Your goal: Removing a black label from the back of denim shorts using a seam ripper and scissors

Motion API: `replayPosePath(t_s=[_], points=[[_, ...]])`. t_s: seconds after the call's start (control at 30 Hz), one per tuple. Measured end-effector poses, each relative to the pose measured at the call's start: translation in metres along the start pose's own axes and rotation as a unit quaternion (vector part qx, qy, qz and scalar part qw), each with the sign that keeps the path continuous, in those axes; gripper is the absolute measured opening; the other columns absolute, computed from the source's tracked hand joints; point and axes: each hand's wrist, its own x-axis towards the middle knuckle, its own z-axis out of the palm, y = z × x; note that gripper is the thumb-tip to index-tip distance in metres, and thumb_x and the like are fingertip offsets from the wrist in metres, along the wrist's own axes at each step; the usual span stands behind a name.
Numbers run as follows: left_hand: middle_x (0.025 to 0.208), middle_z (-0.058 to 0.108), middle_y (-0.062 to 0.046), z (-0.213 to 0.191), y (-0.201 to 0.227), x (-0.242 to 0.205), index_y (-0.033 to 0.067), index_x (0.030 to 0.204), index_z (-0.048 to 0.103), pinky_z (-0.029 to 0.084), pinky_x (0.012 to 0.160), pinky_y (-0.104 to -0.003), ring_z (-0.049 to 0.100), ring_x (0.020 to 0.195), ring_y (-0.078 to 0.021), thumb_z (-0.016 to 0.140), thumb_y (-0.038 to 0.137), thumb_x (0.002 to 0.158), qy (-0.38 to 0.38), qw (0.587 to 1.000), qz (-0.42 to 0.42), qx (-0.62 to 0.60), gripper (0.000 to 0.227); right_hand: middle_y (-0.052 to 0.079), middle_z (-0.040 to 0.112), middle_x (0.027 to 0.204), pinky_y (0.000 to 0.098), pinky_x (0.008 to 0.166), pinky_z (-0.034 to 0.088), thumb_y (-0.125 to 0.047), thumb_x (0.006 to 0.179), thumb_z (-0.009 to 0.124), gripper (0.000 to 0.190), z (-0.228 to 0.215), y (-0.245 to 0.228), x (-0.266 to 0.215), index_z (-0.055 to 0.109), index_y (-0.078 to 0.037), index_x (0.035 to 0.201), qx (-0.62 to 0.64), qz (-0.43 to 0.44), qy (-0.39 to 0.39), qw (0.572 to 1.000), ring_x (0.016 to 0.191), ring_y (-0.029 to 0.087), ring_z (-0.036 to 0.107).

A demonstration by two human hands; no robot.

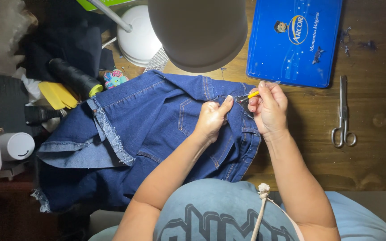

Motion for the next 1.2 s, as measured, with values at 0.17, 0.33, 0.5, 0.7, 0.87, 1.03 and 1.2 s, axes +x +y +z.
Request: replayPosePath(t_s=[0.17,0.33,0.5,0.7,0.87,1.03,1.2], points=[[0.039,0.037,-0.001,-0.003,0.005,-0.004,0.0083,0.054,0.049,0.025,0.034,-0.018,0.033,0.029,-0.0055,0.072,0.033,0.097,-0.005,1.0,-0.001,-0.025,0.055,0.014,0.067,0.083,0.0197,0.045,0.049,-0.021,0.105,0.066,0.015,0.005,0.0,0.001,0.055,-0.012,0.103,-0.01,0.006,-0.004,1.0,0.057,0.013,0.062],[0.039,0.036,-0.001,-0.004,0.009,-0.006,0.0096,0.052,0.047,0.026,0.035,-0.017,0.033,0.029,-0.0058,0.072,0.034,0.097,-0.011,0.999,-0.008,-0.03,0.057,0.015,0.067,0.083,0.0199,0.045,0.048,-0.022,0.105,0.067,0.016,0.007,-0.002,0.0,0.055,-0.012,0.103,-0.02,0.012,-0.005,1.0,0.057,0.013,0.062],[0.038,0.039,-0.002,-0.008,0.005,-0.002,0.0089,0.052,0.048,0.03,0.034,-0.019,0.036,0.029,-0.0067,0.075,0.036,0.094,-0.016,1.0,-0.005,-0.007,0.057,0.014,0.07,0.083,0.0175,0.045,0.05,-0.023,0.102,0.071,0.017,-0.007,0.014,0.011,0.058,-0.013,0.099,-0.037,0.066,0.0,0.997,0.057,0.011,0.064],[0.039,0.035,0.0,-0.005,0.009,-0.005,0.0105,0.053,0.047,0.029,0.035,-0.017,0.034,0.029,-0.0057,0.074,0.034,0.095,-0.061,0.997,-0.016,-0.054,0.055,0.012,0.063,0.083,0.0095,0.046,0.041,-0.019,0.102,0.071,0.021,-0.006,0.007,0.007,0.057,-0.01,0.09,0.025,0.141,-0.015,0.99,0.061,0.006,0.054],[0.039,0.037,0.001,-0.013,0.0,0.0,0.0101,0.054,0.049,0.03,0.034,-0.017,0.035,0.029,-0.0049,0.075,0.034,0.095,-0.067,0.997,-0.009,-0.049,0.054,0.004,0.053,0.085,0.003,0.044,0.04,-0.014,0.105,0.065,0.018,-0.014,0.01,0.009,0.057,-0.003,0.093,0.181,0.256,-0.067,0.947,0.062,-0.002,0.047],[0.04,0.04,0.0,-0.012,0.008,-0.004,0.0094,0.055,0.051,0.03,0.037,-0.017,0.038,0.032,-0.0055,0.075,0.034,0.095,-0.062,0.997,-0.01,-0.051,0.052,0.001,0.041,0.085,0.0031,0.04,0.04,-0.015,0.109,0.057,0.016,-0.007,-0.036,-0.006,0.05,-0.004,0.1,0.318,0.258,-0.124,0.904,0.058,-0.002,0.045],[0.041,0.042,-0.002,-0.014,0.01,-0.005,0.009,0.055,0.054,0.03,0.039,-0.017,0.038,0.034,-0.0063,0.075,0.035,0.095,-0.067,0.996,-0.019,-0.064,0.052,0.016,0.066,0.094,0.0196,0.057,0.05,-0.025,0.11,0.058,0.011,-0.008,-0.012,-0.012,0.052,-0.015,0.109,-0.013,-0.017,-0.053,0.998,0.066,0.014,0.063]])
